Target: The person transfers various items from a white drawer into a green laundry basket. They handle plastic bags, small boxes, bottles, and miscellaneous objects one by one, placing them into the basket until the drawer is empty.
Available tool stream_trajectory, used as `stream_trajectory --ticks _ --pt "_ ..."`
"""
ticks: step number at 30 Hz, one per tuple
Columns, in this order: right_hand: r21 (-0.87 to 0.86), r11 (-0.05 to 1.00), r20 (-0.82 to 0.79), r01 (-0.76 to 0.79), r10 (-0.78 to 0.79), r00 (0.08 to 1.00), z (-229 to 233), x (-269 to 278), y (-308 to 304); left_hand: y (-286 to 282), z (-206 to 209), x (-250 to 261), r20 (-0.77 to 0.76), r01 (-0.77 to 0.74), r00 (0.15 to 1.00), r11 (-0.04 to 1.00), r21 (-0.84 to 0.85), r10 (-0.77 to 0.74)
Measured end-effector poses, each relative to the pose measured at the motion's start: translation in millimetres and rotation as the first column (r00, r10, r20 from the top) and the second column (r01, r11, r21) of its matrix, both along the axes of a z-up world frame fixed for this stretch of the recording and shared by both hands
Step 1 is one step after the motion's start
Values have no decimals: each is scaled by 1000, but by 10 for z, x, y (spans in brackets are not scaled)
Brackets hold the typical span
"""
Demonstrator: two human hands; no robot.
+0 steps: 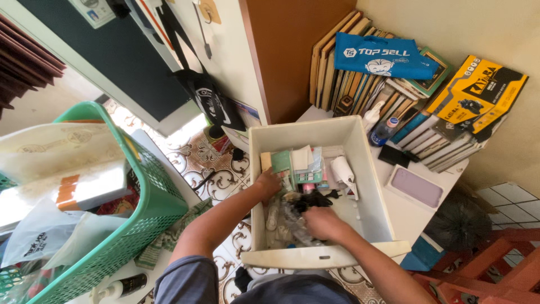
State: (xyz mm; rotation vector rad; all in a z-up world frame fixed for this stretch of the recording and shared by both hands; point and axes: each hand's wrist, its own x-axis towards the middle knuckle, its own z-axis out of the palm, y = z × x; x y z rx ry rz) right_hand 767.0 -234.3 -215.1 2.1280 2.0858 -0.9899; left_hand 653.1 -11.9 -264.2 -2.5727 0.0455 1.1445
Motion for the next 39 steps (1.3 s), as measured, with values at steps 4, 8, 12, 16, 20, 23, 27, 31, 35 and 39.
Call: stream_trajectory --ticks 4,8,12,16,20,23,27,31,35,39 --pt "-7 982 124 187 -185 975 153 431 -193 57 -270 58 -59 180 982 984 2 -179" --pt "72 961 186 267 -276 943 161 642 -352 220 -570 79 129 428 899 902 -51 -419" --pt "-23 957 184 290 -281 942 91 571 -417 279 -569 297 43 394 919 917 -56 -392" --pt "21 952 53 307 -307 950 93 442 -380 255 -393 388 40 403 915 914 -51 -402" --pt "100 950 -69 294 -288 955 213 346 -303 254 -90 255 108 300 950 953 -40 -294" --pt "89 924 -188 371 -351 917 298 318 -213 227 220 80 380 286 894 955 -74 -238" --pt "192 821 -427 538 -423 799 274 285 -28 131 788 -152 740 242 671 956 -166 -42" --pt "-14 682 -829 731 -417 373 154 280 213 -31 1402 -648 927 194 313 942 -276 207" --pt "-315 836 -948 449 -259 -183 97 185 325 -456 1678 -1080 988 231 -66 965 -122 140" --pt "-455 780 -870 431 -286 -402 161 -190 498 -720 1766 -1628 987 208 -100 973 -100 123"
